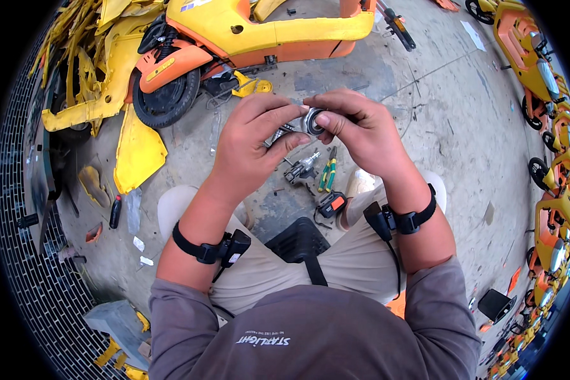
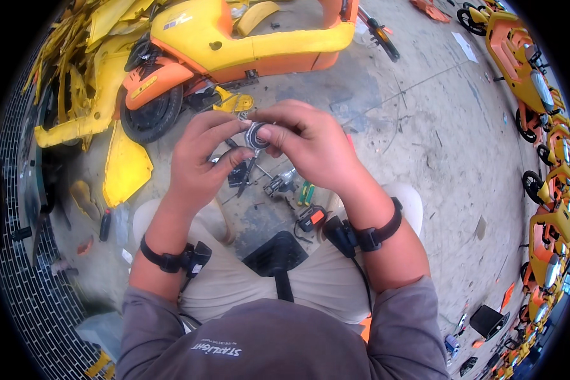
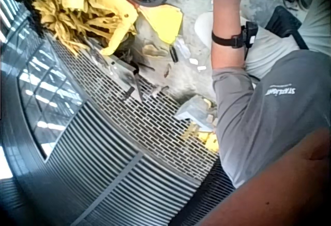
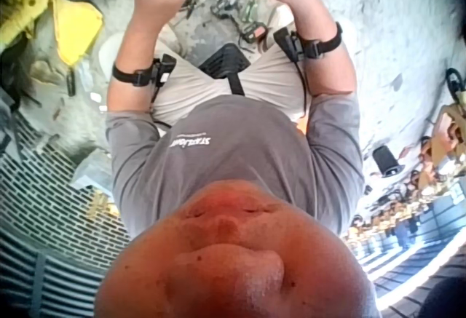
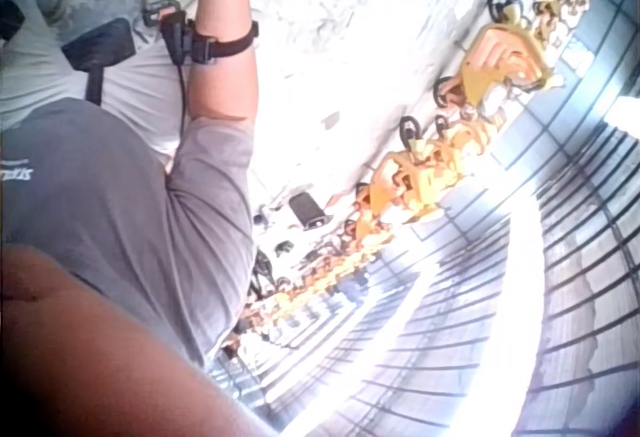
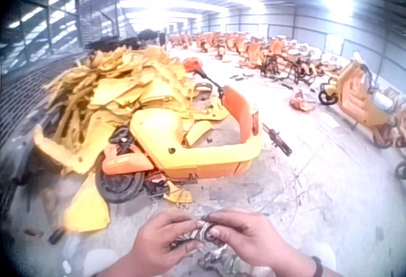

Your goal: The person removes a bearing from a sprocket using pliers and hands, then fits a new bearing into the sprocket center by hand.

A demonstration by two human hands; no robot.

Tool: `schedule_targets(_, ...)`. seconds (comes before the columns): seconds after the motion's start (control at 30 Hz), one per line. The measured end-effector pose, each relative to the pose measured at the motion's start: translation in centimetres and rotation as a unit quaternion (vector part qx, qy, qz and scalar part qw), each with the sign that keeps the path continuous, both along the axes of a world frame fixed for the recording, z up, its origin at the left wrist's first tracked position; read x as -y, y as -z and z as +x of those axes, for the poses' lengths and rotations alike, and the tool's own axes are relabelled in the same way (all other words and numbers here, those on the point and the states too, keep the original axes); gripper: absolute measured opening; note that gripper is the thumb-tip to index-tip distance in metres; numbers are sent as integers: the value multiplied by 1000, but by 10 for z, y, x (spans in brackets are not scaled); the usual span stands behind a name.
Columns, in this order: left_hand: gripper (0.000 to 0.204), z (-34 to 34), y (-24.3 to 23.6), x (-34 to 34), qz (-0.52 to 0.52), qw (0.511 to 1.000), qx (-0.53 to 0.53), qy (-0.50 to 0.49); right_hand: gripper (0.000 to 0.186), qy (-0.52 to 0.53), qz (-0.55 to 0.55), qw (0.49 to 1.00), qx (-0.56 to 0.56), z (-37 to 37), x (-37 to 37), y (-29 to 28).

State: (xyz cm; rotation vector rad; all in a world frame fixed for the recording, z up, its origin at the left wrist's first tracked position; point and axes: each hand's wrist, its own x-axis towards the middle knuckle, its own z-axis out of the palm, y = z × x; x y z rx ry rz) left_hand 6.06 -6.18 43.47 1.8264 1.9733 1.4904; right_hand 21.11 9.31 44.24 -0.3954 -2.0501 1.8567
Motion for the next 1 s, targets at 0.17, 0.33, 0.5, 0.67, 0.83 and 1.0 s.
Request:
schedule_targets(0.17, 31, 0, 2, -1, 12, 1000, 7, 9, 23, 9, -11, 1000, -4, 0, -2, 1)
schedule_targets(0.33, 31, 0, 6, 0, 16, 998, 49, 26, 23, -33, 26, 999, -16, 3, -4, -1)
schedule_targets(0.5, 33, 1, 4, 1, 14, 999, 41, 17, 27, -41, 38, 998, -8, 2, -3, 0)
schedule_targets(0.67, 36, -1, 1, 2, -3, 1000, -11, 18, 37, -25, -9, 999, 31, 3, -1, 0)
schedule_targets(0.83, 37, -2, 1, 2, 0, 1000, -17, 25, 37, -32, -78, 995, 46, 2, -1, 0)
schedule_targets(1.0, 38, -2, -1, 1, -2, 999, -27, 34, 30, -21, -146, 989, 28, 0, 0, 3)
